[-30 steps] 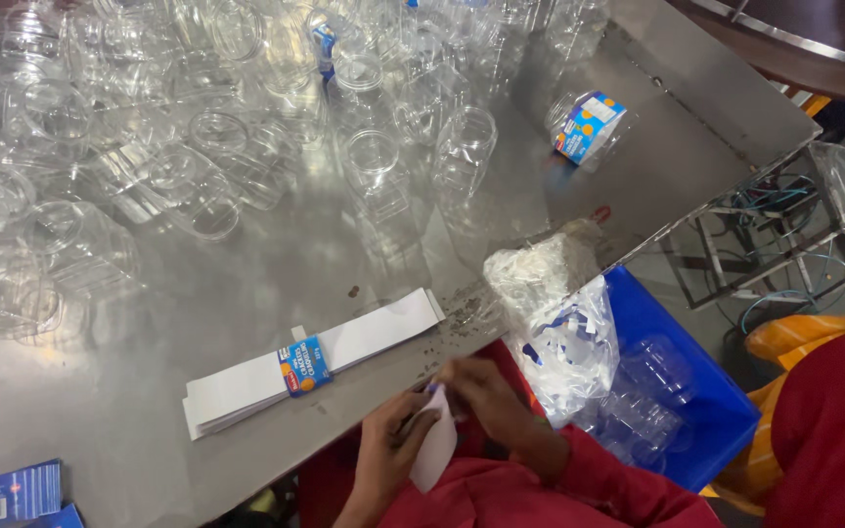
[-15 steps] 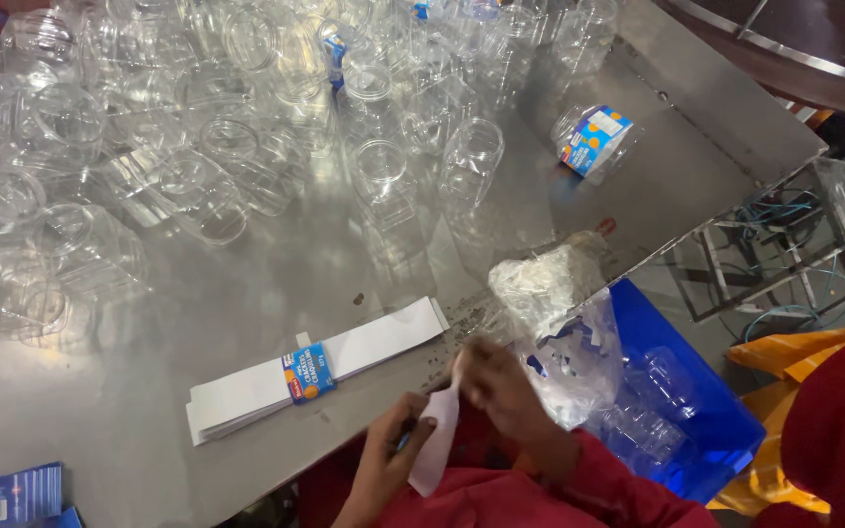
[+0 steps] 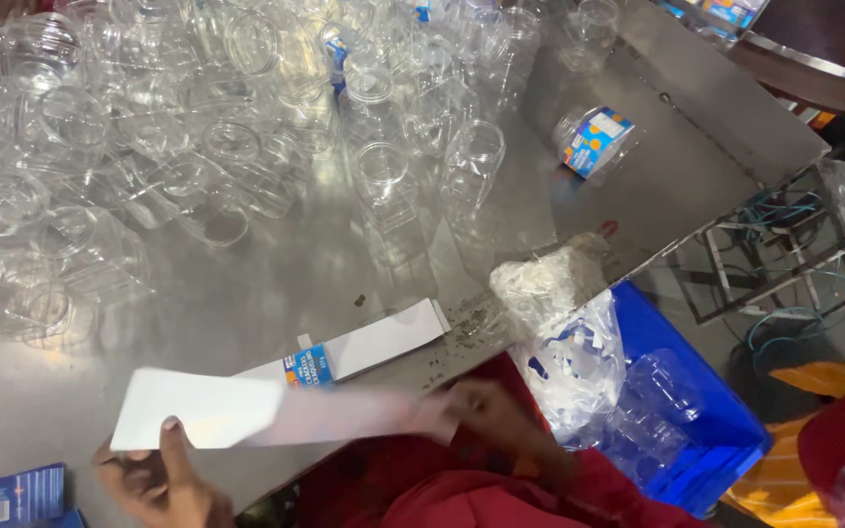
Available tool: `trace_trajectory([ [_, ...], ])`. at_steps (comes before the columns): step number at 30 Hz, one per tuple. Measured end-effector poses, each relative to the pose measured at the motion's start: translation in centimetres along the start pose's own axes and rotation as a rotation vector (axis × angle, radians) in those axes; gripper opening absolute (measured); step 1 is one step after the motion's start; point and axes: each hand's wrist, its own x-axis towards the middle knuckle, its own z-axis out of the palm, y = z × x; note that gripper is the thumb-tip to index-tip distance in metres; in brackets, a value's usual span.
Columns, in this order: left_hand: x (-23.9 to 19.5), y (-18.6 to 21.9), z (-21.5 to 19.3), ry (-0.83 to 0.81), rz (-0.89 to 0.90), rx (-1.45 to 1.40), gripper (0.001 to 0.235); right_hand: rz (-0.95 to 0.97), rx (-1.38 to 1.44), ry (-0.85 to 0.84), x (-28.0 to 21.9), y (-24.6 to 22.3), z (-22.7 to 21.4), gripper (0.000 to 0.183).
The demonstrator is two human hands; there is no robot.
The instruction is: The person takes blue and white labels from a stack and applies them one at a time to clear plastic jars, pressing the labels down by hand and moving the labeled jars aside on a metal table.
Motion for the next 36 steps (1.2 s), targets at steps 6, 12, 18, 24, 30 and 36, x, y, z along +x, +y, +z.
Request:
trace_trajectory([
  [6, -6.7, -2.4, 6.0, -0.571, 0.639, 0.996, 0.083, -0.042, -0.061, 0.173, 0.6, -2.9, -1.0, 0.013],
  [12, -12.5, -4.2, 9.9, -1.137, -0.172, 0.450, 0.021, -0.087, -0.039, 0.122, -1.3, -9.5, -0.3, 0.017],
  [18, -12.7, -6.5, 9.0, -1.148, -0.146, 0.502, 0.016, -0.417, -0.184, 0.253, -2.5, -13.3, -0.1, 0.013],
  [24, -12.9, -7.4, 8.6, -1.118, -0.090, 0.561, 0.019, -0.779, -0.557, 0.233, -2.6, -10.2, 1.1, 0.008],
  [30, -12.8, -7.5, 9.4, -1.108, -0.318, 0.539, 0.022, -0.026, 0.535, 0.399, -0.1, 0.6, -1.8, 0.014],
  [36, -9.6, -12.8, 4.7, -0.951, -0.440, 0.114, 0.024, -0.154, -0.517, 0.826, -1.4, 5.7, -13.9, 0.017],
])
